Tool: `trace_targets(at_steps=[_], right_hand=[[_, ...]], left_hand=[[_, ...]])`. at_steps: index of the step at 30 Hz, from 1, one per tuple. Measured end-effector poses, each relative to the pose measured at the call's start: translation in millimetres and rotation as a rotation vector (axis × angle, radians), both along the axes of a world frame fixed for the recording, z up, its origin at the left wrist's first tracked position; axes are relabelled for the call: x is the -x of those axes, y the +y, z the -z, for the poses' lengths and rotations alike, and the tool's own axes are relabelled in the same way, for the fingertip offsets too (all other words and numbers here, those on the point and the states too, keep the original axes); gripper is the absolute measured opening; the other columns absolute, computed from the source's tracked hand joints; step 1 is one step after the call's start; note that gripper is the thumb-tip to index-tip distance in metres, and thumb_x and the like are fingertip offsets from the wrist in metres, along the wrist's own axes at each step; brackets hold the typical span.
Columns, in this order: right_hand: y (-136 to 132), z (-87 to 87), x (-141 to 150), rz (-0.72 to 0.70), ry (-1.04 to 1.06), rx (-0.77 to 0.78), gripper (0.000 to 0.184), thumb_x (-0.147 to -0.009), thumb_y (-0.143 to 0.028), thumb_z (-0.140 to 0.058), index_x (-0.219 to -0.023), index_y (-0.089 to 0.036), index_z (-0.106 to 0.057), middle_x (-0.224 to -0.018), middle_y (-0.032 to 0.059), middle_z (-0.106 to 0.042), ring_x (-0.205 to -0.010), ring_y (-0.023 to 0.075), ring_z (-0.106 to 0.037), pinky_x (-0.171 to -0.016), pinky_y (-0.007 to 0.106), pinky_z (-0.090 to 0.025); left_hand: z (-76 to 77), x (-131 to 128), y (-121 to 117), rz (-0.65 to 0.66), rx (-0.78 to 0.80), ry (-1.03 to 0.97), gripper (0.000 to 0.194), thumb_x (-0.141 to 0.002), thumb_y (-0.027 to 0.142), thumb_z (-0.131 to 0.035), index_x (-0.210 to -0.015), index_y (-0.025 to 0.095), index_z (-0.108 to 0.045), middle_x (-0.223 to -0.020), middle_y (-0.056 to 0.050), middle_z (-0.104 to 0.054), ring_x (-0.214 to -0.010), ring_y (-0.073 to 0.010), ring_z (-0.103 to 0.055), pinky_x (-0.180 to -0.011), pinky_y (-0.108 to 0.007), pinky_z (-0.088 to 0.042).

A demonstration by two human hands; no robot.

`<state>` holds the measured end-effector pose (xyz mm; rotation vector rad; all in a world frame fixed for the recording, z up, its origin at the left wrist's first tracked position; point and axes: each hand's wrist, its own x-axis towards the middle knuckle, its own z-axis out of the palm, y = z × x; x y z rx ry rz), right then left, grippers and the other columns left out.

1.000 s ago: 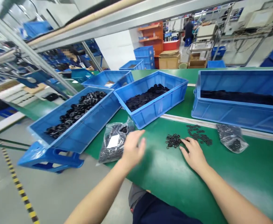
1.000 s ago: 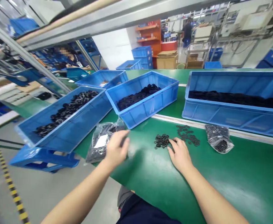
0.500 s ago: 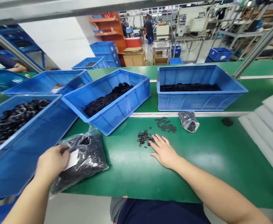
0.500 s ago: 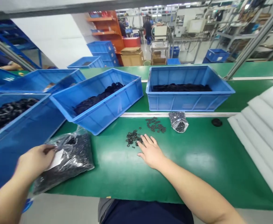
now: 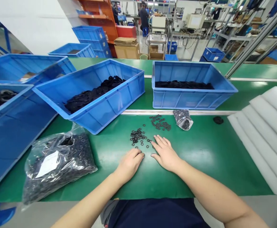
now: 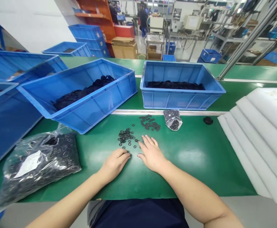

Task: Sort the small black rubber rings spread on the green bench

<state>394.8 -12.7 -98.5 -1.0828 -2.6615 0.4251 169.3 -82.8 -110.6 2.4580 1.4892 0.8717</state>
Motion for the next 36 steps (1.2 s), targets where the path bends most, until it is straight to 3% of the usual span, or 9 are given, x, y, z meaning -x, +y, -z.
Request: trace_targets(at_steps=[3,6,9,15,18,21,25,32,36], right_hand=[[3,1.9,-4,0.062,0.077,0.000,0.046,-0.095,-0.032,-0.063,-0.136,-0.011,-0.061,-0.154,0.0233,-0.045,-0.145,0.0370,-0.040,-0.116,0.058,-0.036],[8,4.0,-5,0.118,0.159,-0.007,0.033,-0.096,-0.030,-0.061,-0.125,-0.015,-0.068,-0.150,0.0204,-0.051,-0.140,0.0352,-0.045,-0.113,0.057,-0.038],[13,4.0,1,0.110,0.168,-0.017,0.034,-0.096,-0.030,-0.060,-0.126,-0.016,-0.068,-0.151,0.0196,-0.050,-0.141,0.0343,-0.044,-0.114,0.055,-0.038],[15,4.4,17,0.031,0.113,-0.019,0.035,-0.098,-0.032,-0.060,-0.127,-0.017,-0.069,-0.152,0.0202,-0.049,-0.145,0.0349,-0.039,-0.116,0.057,-0.034],[12,6.6,10,0.032,0.136,-0.036,0.030,-0.098,-0.031,-0.058,-0.122,-0.017,-0.072,-0.150,0.0197,-0.051,-0.145,0.0349,-0.040,-0.115,0.057,-0.034],[8,6.9,-4,0.054,0.182,-0.049,0.027,-0.098,-0.030,-0.058,-0.117,-0.018,-0.073,-0.147,0.0179,-0.055,-0.142,0.0338,-0.043,-0.114,0.054,-0.037],[11,5.5,-14,0.134,0.252,-0.063,0.025,-0.097,-0.027,-0.057,-0.114,-0.018,-0.073,-0.143,0.0155,-0.059,-0.138,0.0317,-0.047,-0.112,0.052,-0.040],[27,7.8,0,0.176,0.201,-0.036,0.019,-0.092,-0.022,-0.062,-0.106,-0.022,-0.075,-0.143,0.0134,-0.059,-0.137,0.0321,-0.046,-0.112,0.054,-0.039],[29,6.1,1,0.179,0.197,-0.028,0.012,-0.092,-0.024,-0.065,-0.098,-0.021,-0.075,-0.142,0.0132,-0.060,-0.138,0.0321,-0.046,-0.112,0.052,-0.038]], left_hand=[[1.8,-9,7,0.040,-0.034,-0.065,0.018,-0.100,0.024,-0.052,-0.109,0.018,-0.066,-0.094,-0.008,-0.065,-0.086,-0.0192,-0.061,-0.079,-0.032,-0.053],[1.3,-4,19,-0.094,-0.077,-0.100,0.018,-0.099,0.026,-0.053,-0.108,0.019,-0.067,-0.097,-0.009,-0.064,-0.091,-0.0217,-0.061,-0.084,-0.036,-0.052],[4.1,7,41,-0.256,-0.083,-0.030,0.021,-0.097,0.032,-0.057,-0.108,0.019,-0.070,-0.102,-0.012,-0.064,-0.097,-0.0263,-0.059,-0.084,-0.041,-0.048],[7.7,23,80,-0.330,-0.045,0.001,0.021,-0.096,0.032,-0.057,-0.099,0.019,-0.073,-0.101,-0.012,-0.065,-0.098,-0.0272,-0.058,-0.084,-0.042,-0.045],[3.6,19,75,-0.364,-0.111,-0.010,0.019,-0.097,0.030,-0.057,-0.098,0.019,-0.072,-0.102,-0.012,-0.066,-0.099,-0.0272,-0.058,-0.084,-0.042,-0.044],[-1.2,6,55,-0.250,-0.142,-0.009,0.018,-0.096,0.034,-0.061,-0.097,0.019,-0.070,-0.098,-0.010,-0.068,-0.094,-0.0247,-0.060,-0.083,-0.041,-0.042],[-2.6,-11,37,-0.129,-0.033,-0.018,0.020,-0.093,0.038,-0.068,-0.096,0.019,-0.069,-0.091,-0.007,-0.069,-0.088,-0.0225,-0.061,-0.081,-0.039,-0.041],[-8.2,-22,49,-0.134,0.149,0.031,0.020,-0.098,0.029,-0.056,-0.086,0.019,-0.068,-0.084,-0.005,-0.069,-0.082,-0.0217,-0.060,-0.080,-0.040,-0.038],[-8.7,-18,52,-0.168,0.141,0.011,0.019,-0.095,0.031,-0.059,-0.082,0.019,-0.064,-0.083,-0.005,-0.068,-0.083,-0.0226,-0.060,-0.079,-0.039,-0.039]])
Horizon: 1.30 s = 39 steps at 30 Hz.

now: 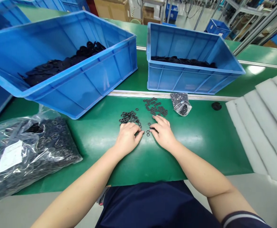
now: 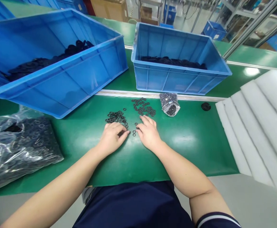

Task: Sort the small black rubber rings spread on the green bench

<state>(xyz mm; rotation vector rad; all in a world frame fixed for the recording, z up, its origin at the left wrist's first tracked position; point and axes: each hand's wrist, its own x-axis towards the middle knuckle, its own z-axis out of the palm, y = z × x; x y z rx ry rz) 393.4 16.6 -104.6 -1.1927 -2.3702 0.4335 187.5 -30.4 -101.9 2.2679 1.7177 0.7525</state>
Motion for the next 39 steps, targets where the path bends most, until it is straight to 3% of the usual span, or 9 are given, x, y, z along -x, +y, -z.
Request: trace_targets(at_steps=[5,10,13,16,19,27,35,37,39], right_hand=[[3,-0.3,2,0.016,0.002,0.017,0.018,-0.097,-0.023,-0.056,-0.096,-0.019,-0.073,-0.140,0.0136,-0.062,-0.138,0.0311,-0.047,-0.112,0.052,-0.037],[6,-0.5,4,0.054,0.032,-0.011,0.021,-0.098,-0.025,-0.054,-0.092,-0.019,-0.073,-0.137,0.0134,-0.063,-0.135,0.0307,-0.048,-0.111,0.051,-0.039],[1,-3.4,-4,0.098,0.067,-0.051,0.021,-0.099,-0.028,-0.053,-0.096,-0.020,-0.073,-0.131,0.0126,-0.066,-0.125,0.0290,-0.054,-0.105,0.047,-0.044],[-6,-5.4,-15,0.113,0.052,-0.041,0.021,-0.099,-0.028,-0.053,-0.101,-0.020,-0.072,-0.111,0.0122,-0.071,-0.106,0.0270,-0.062,-0.096,0.044,-0.048],[-10,-5.1,-22,0.106,0.013,0.016,0.019,-0.097,-0.025,-0.055,-0.103,-0.018,-0.072,-0.097,0.0113,-0.070,-0.094,0.0259,-0.064,-0.088,0.041,-0.051],[-6,-4.3,-13,0.024,0.039,0.064,0.021,-0.097,-0.023,-0.053,-0.098,-0.021,-0.073,-0.095,0.0085,-0.068,-0.093,0.0231,-0.063,-0.089,0.038,-0.049],[10,-13.8,20,0.104,-0.132,0.066,0.019,-0.095,-0.031,-0.062,-0.104,-0.019,-0.074,-0.106,0.0113,-0.067,-0.105,0.0289,-0.056,-0.092,0.043,-0.043],[13,-15.9,26,0.118,-0.183,0.082,0.018,-0.096,-0.028,-0.059,-0.100,-0.020,-0.075,-0.104,0.0113,-0.067,-0.104,0.0292,-0.055,-0.090,0.043,-0.042],[13,-17.1,27,0.117,-0.210,0.089,0.023,-0.099,-0.027,-0.053,-0.097,-0.020,-0.075,-0.103,0.0113,-0.067,-0.103,0.0290,-0.054,-0.089,0.043,-0.041]], left_hand=[[1.8,12,12,-0.014,-0.065,-0.023,0.013,-0.095,0.031,-0.062,-0.095,0.019,-0.067,-0.093,-0.006,-0.070,-0.093,-0.0242,-0.061,-0.083,-0.040,-0.040],[-1.0,13,21,0.055,-0.028,0.074,0.013,-0.095,0.030,-0.061,-0.091,0.019,-0.068,-0.091,-0.006,-0.070,-0.089,-0.0248,-0.059,-0.079,-0.041,-0.038],[-0.9,9,15,0.049,-0.065,0.084,0.020,-0.099,0.030,-0.054,-0.091,0.018,-0.067,-0.089,-0.007,-0.069,-0.087,-0.0244,-0.058,-0.079,-0.041,-0.038],[1.0,7,7,0.052,-0.082,0.038,0.022,-0.100,0.028,-0.051,-0.088,0.018,-0.066,-0.088,-0.006,-0.069,-0.085,-0.0229,-0.058,-0.078,-0.040,-0.039],[3.1,7,3,0.001,-0.089,0.012,0.020,-0.097,0.027,-0.054,-0.084,0.018,-0.065,-0.085,-0.006,-0.068,-0.084,-0.0235,-0.056,-0.076,-0.040,-0.039],[1.7,24,3,-0.217,-0.147,-0.070,0.017,-0.095,0.029,-0.056,-0.095,0.020,-0.070,-0.092,-0.008,-0.069,-0.093,-0.0257,-0.059,-0.084,-0.043,-0.044],[1.3,6,1,0.068,-0.055,-0.002,0.033,-0.094,0.014,-0.047,-0.110,0.024,-0.073,-0.107,-0.011,-0.069,-0.108,-0.0283,-0.056,-0.091,-0.049,-0.042],[1.0,10,1,0.067,-0.068,-0.027,0.037,-0.091,0.010,-0.045,-0.111,0.024,-0.073,-0.108,-0.011,-0.069,-0.108,-0.0279,-0.056,-0.090,-0.048,-0.043],[-0.7,21,0,-0.012,-0.114,-0.068,0.036,-0.090,0.010,-0.046,-0.112,0.023,-0.072,-0.107,-0.010,-0.069,-0.106,-0.0275,-0.057,-0.089,-0.047,-0.044]])
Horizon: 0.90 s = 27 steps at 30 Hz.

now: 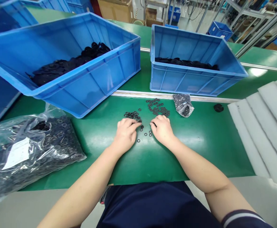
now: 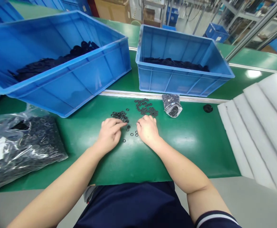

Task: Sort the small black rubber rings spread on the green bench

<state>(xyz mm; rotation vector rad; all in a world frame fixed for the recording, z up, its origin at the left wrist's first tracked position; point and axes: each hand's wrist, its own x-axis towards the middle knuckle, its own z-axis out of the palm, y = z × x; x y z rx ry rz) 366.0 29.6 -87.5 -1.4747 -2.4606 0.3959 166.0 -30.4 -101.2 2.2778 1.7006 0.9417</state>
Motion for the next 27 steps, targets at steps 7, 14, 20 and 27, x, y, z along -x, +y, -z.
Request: trace_targets(at_steps=[7,14,20,27], right_hand=[[0,1.1,-4,-0.001,-0.006,-0.013,0.027,-0.101,-0.028,-0.050,-0.097,-0.019,-0.075,-0.101,0.0114,-0.067,-0.101,0.0291,-0.053,-0.087,0.042,-0.039],[-1,4.5,-5,-0.019,0.075,-0.018,0.021,-0.099,-0.027,-0.055,-0.097,-0.021,-0.075,-0.099,0.0097,-0.067,-0.099,0.0274,-0.056,-0.088,0.041,-0.039],[-2,-4.9,8,-0.097,0.077,0.002,0.018,-0.098,-0.025,-0.056,-0.100,-0.021,-0.074,-0.104,0.0091,-0.069,-0.102,0.0273,-0.056,-0.088,0.041,-0.039],[13,-2.7,42,-0.109,0.005,-0.007,0.017,-0.098,-0.028,-0.058,-0.102,-0.021,-0.073,-0.104,0.0091,-0.069,-0.104,0.0274,-0.056,-0.089,0.040,-0.038]], left_hand=[[-3.4,32,-10,-0.150,-0.002,-0.036,0.017,-0.094,0.027,-0.054,-0.094,0.019,-0.069,-0.089,-0.007,-0.069,-0.087,-0.0226,-0.062,-0.085,-0.040,-0.048],[5.6,13,-9,0.009,0.068,-0.050,0.022,-0.099,0.029,-0.049,-0.093,0.020,-0.068,-0.086,-0.007,-0.068,-0.083,-0.0195,-0.064,-0.080,-0.035,-0.051],[-1.8,27,-8,-0.093,0.030,-0.139,0.018,-0.097,0.027,-0.052,-0.091,0.020,-0.067,-0.086,-0.005,-0.067,-0.082,-0.0178,-0.063,-0.077,-0.032,-0.051],[-5.9,32,-14,-0.021,0.147,-0.107,0.017,-0.092,0.037,-0.064,-0.093,0.021,-0.068,-0.087,-0.004,-0.069,-0.079,-0.0182,-0.063,-0.075,-0.033,-0.048]])
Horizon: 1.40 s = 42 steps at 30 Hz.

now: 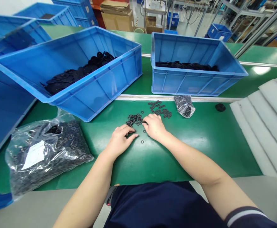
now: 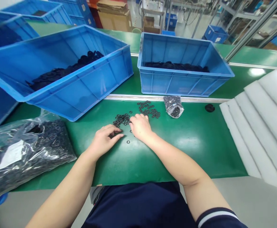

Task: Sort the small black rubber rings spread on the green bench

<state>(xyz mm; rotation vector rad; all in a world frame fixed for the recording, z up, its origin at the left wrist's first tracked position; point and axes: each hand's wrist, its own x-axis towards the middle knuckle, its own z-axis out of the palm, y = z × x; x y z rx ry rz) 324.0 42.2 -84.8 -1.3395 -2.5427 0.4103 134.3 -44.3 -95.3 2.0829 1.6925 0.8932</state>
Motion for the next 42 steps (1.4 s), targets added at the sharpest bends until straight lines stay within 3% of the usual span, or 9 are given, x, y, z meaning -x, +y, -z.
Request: trace_targets(at_steps=[7,10,14,21,25,31,34,37,42], right_hand=[[-1,-11.0,-12,0.054,-0.094,0.043,0.017,-0.095,-0.024,-0.057,-0.090,-0.020,-0.073,-0.096,0.0097,-0.068,-0.098,0.0268,-0.058,-0.086,0.040,-0.040],[2,-13.2,-14,0.111,-0.092,0.028,0.016,-0.094,-0.025,-0.059,-0.095,-0.019,-0.073,-0.100,0.0111,-0.068,-0.102,0.0289,-0.057,-0.088,0.042,-0.041],[6,-7.3,-1,0.044,-0.057,0.003,0.016,-0.094,-0.032,-0.063,-0.100,-0.021,-0.073,-0.106,0.0112,-0.068,-0.106,0.0299,-0.056,-0.089,0.043,-0.042],[12,-8.2,3,-0.002,-0.132,-0.013,0.023,-0.098,-0.027,-0.053,-0.092,-0.019,-0.074,-0.099,0.0128,-0.068,-0.103,0.0299,-0.057,-0.087,0.044,-0.043],[14,-16.4,-6,0.106,-0.157,-0.006,0.023,-0.096,-0.026,-0.053,-0.090,-0.017,-0.074,-0.100,0.0150,-0.068,-0.102,0.0314,-0.057,-0.087,0.045,-0.044],[6,-19.4,-61,0.196,0.229,-0.098,0.019,-0.096,-0.028,-0.056,-0.099,-0.017,-0.072,-0.097,0.0090,-0.070,-0.092,0.0219,-0.063,-0.087,0.033,-0.048],[15,-12.3,-114,0.414,0.388,-0.176,0.030,-0.099,-0.038,-0.048,-0.097,-0.018,-0.071,-0.085,0.0058,-0.071,-0.078,0.0201,-0.064,-0.077,0.032,-0.049],[39,-3.1,-158,0.605,0.322,-0.263,0.035,-0.098,-0.039,-0.046,-0.096,-0.016,-0.072,-0.086,0.0088,-0.072,-0.082,0.0236,-0.065,-0.079,0.035,-0.049],[65,3.7,-170,0.536,-0.001,-0.158,0.033,-0.091,-0.036,-0.057,-0.110,-0.013,-0.070,-0.102,0.0155,-0.072,-0.095,0.0282,-0.064,-0.086,0.037,-0.048]], left_hand=[[15.3,0,10,-0.024,-0.026,0.022,0.016,-0.093,0.033,-0.060,-0.093,0.020,-0.069,-0.084,-0.005,-0.066,-0.080,-0.0200,-0.064,-0.074,-0.032,-0.050],[15.4,-6,12,-0.005,-0.030,0.072,0.020,-0.097,0.032,-0.054,-0.090,0.019,-0.068,-0.088,-0.007,-0.067,-0.085,-0.0214,-0.063,-0.080,-0.035,-0.049],[12.5,-15,11,0.017,-0.043,0.125,0.023,-0.098,0.032,-0.050,-0.087,0.020,-0.066,-0.088,-0.007,-0.067,-0.085,-0.0216,-0.062,-0.081,-0.037,-0.047],[14.0,-5,9,-0.266,-0.107,0.036,0.021,-0.095,0.037,-0.057,-0.084,0.020,-0.063,-0.078,-0.003,-0.062,-0.072,-0.0177,-0.060,-0.068,-0.031,-0.047],[9.0,6,4,-0.057,0.016,-0.013,0.026,-0.087,0.047,-0.069,-0.087,0.021,-0.066,-0.076,-0.001,-0.065,-0.070,-0.0168,-0.061,-0.066,-0.029,-0.047],[6.2,-1,-1,0.085,0.063,0.041,0.015,-0.093,0.033,-0.061,-0.087,0.021,-0.068,-0.080,-0.002,-0.068,-0.071,-0.0166,-0.062,-0.066,-0.030,-0.048],[9.2,-9,-1,0.138,0.024,0.019,0.017,-0.096,0.029,-0.055,-0.090,0.020,-0.068,-0.085,-0.003,-0.070,-0.076,-0.0163,-0.064,-0.071,-0.029,-0.049],[12.4,-15,1,0.113,-0.024,0.032,0.019,-0.097,0.028,-0.054,-0.090,0.019,-0.068,-0.085,-0.003,-0.070,-0.079,-0.0170,-0.065,-0.073,-0.029,-0.050],[16.5,-13,5,-0.104,-0.156,0.081,0.017,-0.096,0.029,-0.056,-0.094,0.017,-0.067,-0.081,-0.004,-0.066,-0.074,-0.0170,-0.063,-0.070,-0.029,-0.051]])
